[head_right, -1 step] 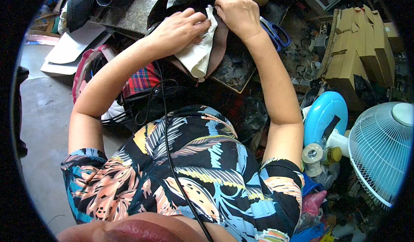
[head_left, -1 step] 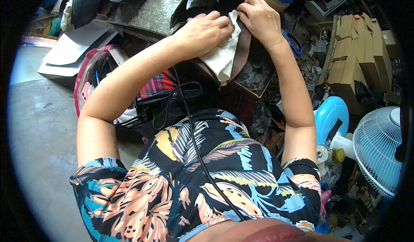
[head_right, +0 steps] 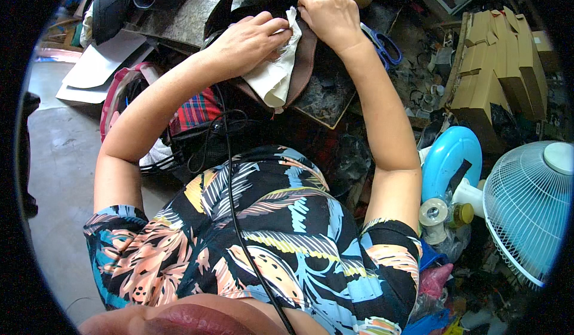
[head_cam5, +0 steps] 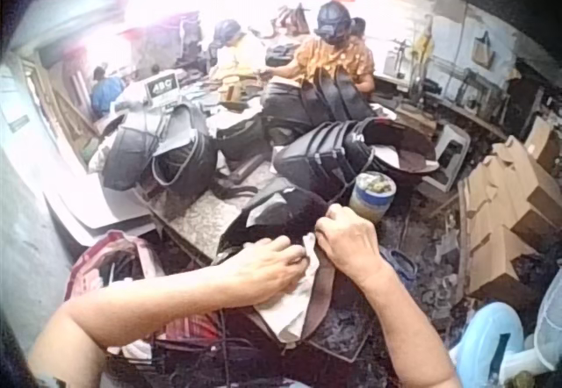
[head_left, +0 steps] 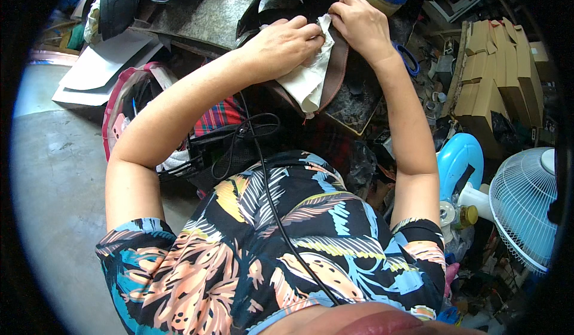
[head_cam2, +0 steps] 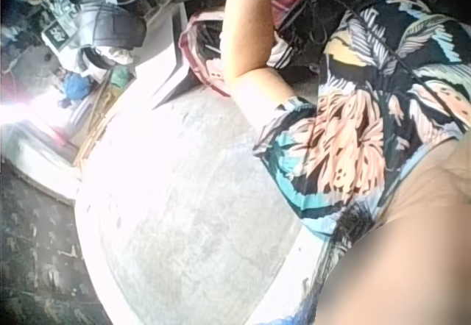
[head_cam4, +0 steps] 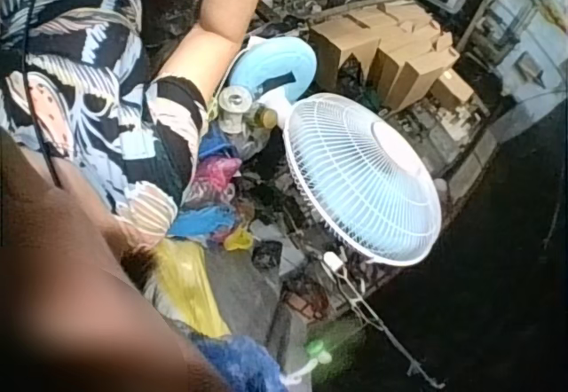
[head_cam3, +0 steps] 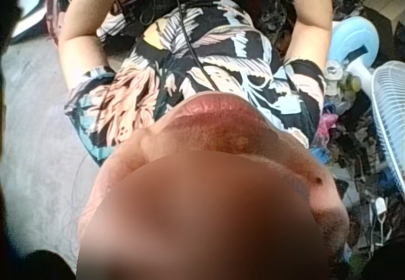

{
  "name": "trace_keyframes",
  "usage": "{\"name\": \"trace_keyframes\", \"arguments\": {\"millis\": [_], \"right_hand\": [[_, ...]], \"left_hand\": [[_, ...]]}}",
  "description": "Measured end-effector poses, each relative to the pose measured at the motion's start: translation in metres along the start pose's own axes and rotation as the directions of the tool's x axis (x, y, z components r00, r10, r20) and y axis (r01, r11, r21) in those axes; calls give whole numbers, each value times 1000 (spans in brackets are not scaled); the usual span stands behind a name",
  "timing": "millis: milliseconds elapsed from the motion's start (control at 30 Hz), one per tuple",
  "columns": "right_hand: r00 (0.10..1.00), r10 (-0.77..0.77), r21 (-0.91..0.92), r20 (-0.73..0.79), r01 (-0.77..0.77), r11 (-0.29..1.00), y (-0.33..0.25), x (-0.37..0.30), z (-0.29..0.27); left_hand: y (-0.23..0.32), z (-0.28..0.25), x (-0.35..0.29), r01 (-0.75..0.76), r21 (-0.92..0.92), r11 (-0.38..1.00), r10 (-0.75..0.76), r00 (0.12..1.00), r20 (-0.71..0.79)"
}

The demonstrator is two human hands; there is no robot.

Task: The person retrieves a black shoe from under a workbench, then uses scissors to trim excess white fabric from the shoe's interior lining. They repeatedly cut and adjust the fabric inside the shoe while holding it open with the other hand.

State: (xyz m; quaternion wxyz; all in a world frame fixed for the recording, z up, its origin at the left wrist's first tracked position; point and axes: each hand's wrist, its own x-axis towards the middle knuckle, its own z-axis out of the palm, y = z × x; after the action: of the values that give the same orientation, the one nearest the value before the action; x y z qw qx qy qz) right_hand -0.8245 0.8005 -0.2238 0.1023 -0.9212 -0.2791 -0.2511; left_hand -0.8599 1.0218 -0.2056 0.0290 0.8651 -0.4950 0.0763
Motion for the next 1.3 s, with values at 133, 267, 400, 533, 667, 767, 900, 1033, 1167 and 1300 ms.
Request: {"name": "trace_keyframes", "arguments": {"millis": [133,267,400,533,667,767,900,1033,1167,1300], "right_hand": [[992,-27,-24,127,31,999,10,6,6],[985,35,-13,169,-33,999,11,4,13],[943,323,345,80,-330,879,8,1,5],[872,489,424,16,-448,787,-10,-17,-13],[936,351,164,-29,-342,925,-36,-33,-8],[890,455,99,-25,-451,887,-44,-43,-4],[909,399,67,-125,-393,917,-44,-47,-8],[908,249,134,-336,-215,967,-48,-45,-16],[956,286,232,-64,-265,936,-62,-52,-14],[972,202,109,-123,-189,976,-65,-60,-6]], "left_hand": [[2,2,3,-44,27,999,43,998,46],[4,4,9,-102,-58,993,106,993,58],[-3,8,17,-71,-98,993,79,993,82],[-10,9,20,-69,-170,983,85,992,89],[-24,7,26,81,-422,903,-21,989,145],[-30,6,30,272,-490,828,-228,962,149],[-23,10,33,151,-410,900,-140,988,58],[-18,13,36,76,-298,951,-68,997,38],[-29,8,40,120,-420,900,-102,993,65],[-35,5,55,541,-700,467,-475,821,318]]}}
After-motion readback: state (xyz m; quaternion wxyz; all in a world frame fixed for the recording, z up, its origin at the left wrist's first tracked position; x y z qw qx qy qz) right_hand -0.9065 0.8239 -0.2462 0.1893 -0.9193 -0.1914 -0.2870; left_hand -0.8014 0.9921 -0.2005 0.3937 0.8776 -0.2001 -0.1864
